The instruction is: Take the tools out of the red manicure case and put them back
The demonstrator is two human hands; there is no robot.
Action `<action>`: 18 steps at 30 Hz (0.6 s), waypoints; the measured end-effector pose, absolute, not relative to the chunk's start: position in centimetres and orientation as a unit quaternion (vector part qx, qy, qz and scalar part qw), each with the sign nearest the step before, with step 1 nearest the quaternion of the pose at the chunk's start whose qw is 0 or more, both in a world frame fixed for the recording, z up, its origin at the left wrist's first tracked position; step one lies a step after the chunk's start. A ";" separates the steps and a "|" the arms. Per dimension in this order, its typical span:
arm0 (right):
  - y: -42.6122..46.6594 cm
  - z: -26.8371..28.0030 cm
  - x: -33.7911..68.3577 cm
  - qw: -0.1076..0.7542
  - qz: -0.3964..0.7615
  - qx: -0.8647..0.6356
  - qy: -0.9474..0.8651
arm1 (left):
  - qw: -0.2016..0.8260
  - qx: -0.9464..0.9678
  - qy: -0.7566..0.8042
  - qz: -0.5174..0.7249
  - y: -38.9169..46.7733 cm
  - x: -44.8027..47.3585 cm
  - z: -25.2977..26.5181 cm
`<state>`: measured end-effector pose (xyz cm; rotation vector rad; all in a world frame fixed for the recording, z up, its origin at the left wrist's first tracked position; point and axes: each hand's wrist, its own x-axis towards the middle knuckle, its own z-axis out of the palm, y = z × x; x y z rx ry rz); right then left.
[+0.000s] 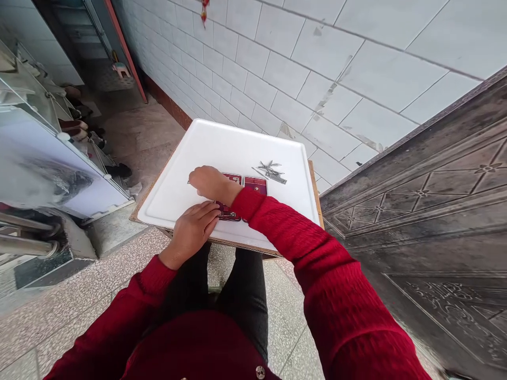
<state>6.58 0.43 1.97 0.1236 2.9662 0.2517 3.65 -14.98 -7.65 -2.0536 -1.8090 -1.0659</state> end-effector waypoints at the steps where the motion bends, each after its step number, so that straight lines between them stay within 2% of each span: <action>1: 0.5 2.2 7.4 0.078 0.091 0.058 0.991 | 0.099 -0.696 -0.613 -0.361 -15.0 3.6 -7.7; 6: 0.5 3.8 12.6 0.102 0.085 0.125 0.983 | 0.100 -0.699 -0.612 -0.356 -14.8 3.5 -7.6; 11: 0.5 4.3 17.1 0.148 0.062 0.133 0.978 | 0.114 -0.705 -0.603 -0.354 -14.7 3.4 -7.6; 18: 0.2 3.9 18.9 0.181 0.090 0.117 0.972 | 0.094 -0.707 -0.609 -0.347 -14.8 3.5 -7.1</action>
